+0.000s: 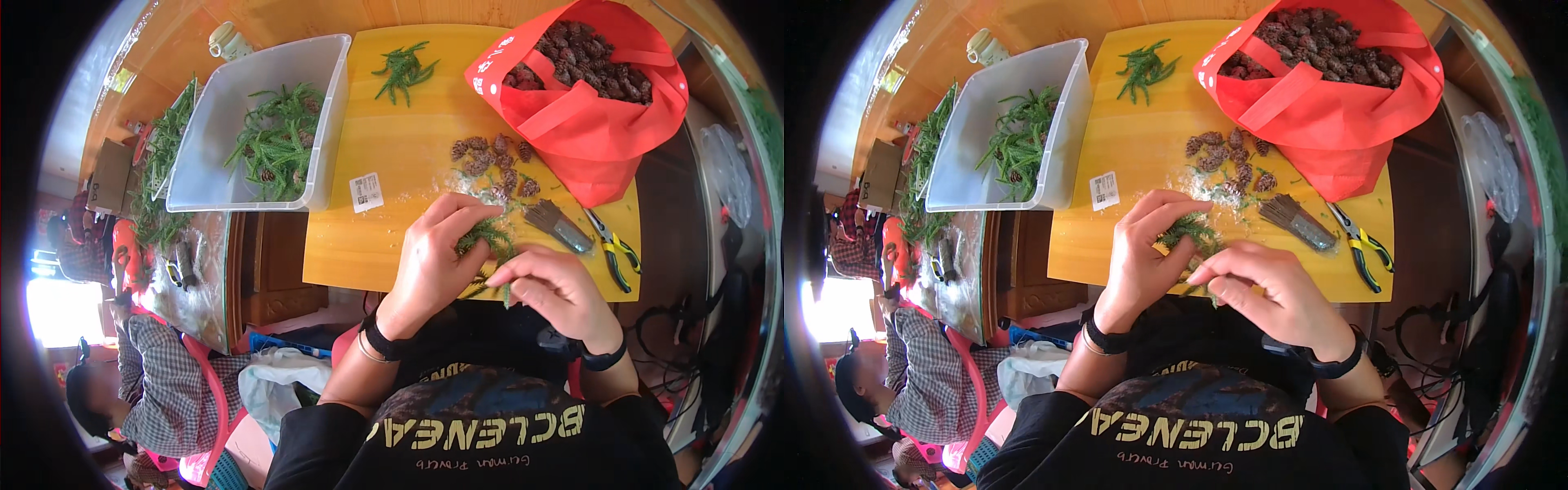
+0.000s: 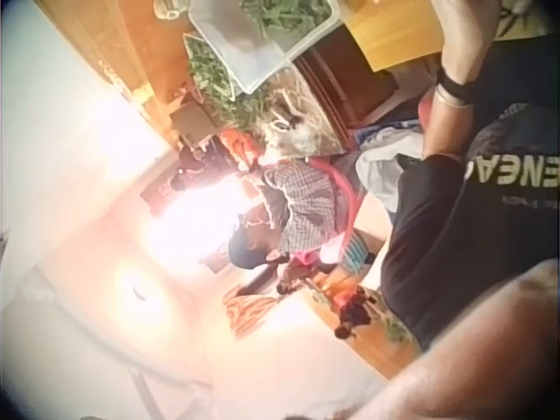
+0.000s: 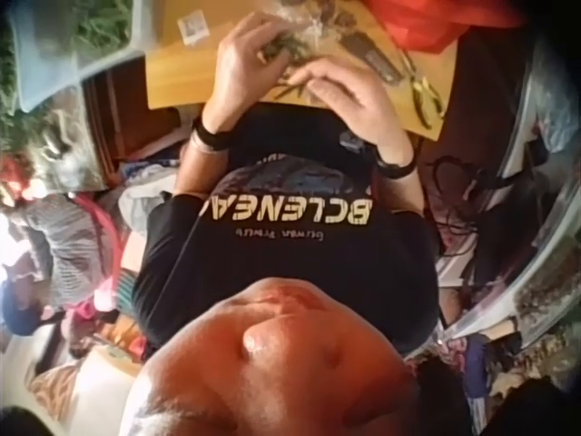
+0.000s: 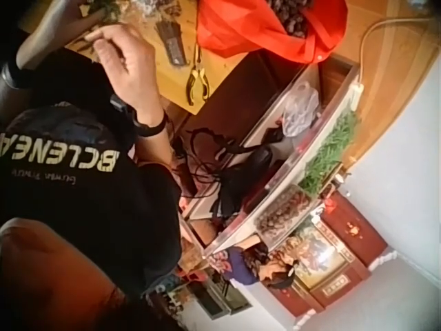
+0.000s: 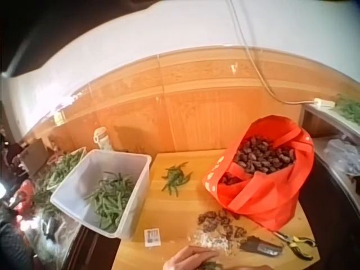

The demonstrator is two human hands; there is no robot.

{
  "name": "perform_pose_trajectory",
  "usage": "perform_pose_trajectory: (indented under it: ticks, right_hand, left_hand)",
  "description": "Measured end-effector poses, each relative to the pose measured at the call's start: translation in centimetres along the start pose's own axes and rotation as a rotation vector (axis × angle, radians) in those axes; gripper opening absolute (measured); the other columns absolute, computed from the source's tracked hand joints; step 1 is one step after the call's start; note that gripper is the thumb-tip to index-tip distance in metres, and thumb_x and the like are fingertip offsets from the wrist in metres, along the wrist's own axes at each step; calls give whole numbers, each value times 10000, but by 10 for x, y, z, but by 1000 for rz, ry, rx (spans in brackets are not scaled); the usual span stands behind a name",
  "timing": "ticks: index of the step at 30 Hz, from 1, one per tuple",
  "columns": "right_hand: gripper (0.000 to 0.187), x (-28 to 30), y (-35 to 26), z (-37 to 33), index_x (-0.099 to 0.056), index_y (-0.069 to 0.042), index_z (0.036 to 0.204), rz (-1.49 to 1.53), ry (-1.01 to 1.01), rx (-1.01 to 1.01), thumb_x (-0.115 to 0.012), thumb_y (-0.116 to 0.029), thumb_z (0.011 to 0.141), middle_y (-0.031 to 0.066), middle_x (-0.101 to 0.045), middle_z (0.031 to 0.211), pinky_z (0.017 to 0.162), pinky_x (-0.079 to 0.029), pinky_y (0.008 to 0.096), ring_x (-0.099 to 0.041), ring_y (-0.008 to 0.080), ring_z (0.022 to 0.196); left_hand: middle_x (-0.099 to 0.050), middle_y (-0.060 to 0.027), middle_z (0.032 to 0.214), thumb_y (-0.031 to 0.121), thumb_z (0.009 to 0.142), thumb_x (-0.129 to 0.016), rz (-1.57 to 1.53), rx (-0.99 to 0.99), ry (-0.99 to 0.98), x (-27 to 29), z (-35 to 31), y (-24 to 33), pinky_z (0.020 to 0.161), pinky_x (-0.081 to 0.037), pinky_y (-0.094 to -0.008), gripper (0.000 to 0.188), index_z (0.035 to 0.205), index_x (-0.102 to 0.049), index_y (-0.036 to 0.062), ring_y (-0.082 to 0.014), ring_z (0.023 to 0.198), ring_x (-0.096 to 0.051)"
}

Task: Trimming small green plant sprigs using wire cutters or shears at a workbench.

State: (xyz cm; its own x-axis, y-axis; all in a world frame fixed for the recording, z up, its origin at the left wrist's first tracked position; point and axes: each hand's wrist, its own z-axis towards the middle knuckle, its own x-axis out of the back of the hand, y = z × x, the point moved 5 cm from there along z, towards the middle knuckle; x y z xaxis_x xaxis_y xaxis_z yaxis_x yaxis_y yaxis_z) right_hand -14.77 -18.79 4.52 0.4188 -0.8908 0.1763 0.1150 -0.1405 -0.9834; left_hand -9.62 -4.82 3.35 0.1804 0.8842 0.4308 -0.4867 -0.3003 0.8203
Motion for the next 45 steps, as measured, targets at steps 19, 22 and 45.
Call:
perform_pose_trajectory:
  ticks: [19,22,45]
  right_hand:
    - [133,12,-3,-5,-606,23,935,66,77,-3,-521,-60,875,31,-538,828,623,-397,191,-506,64,696]
    - [135,13,-1,-6,-602,27,934,118,85,-15,-519,-62,876,31,-544,833,630,-400,188,-510,63,700]
    - [298,1,-15,-13,-605,15,929,-351,390,169,-761,-43,682,85,-596,839,554,-493,214,-603,132,675]
  left_hand:
    - [-536,-63,957,-60,803,-554,-1085,420,-97,-7,-13,-20,742,-446,-282,219,993,-513,40,-152,806,-542]
    - [-509,-51,890,-62,802,-558,-1181,364,-44,-6,-11,-17,723,-449,-277,165,911,-496,46,-150,794,-543]
    - [-558,-128,938,-160,757,-590,-438,-97,365,6,-17,2,685,-520,-248,236,862,-465,10,-151,801,-602]
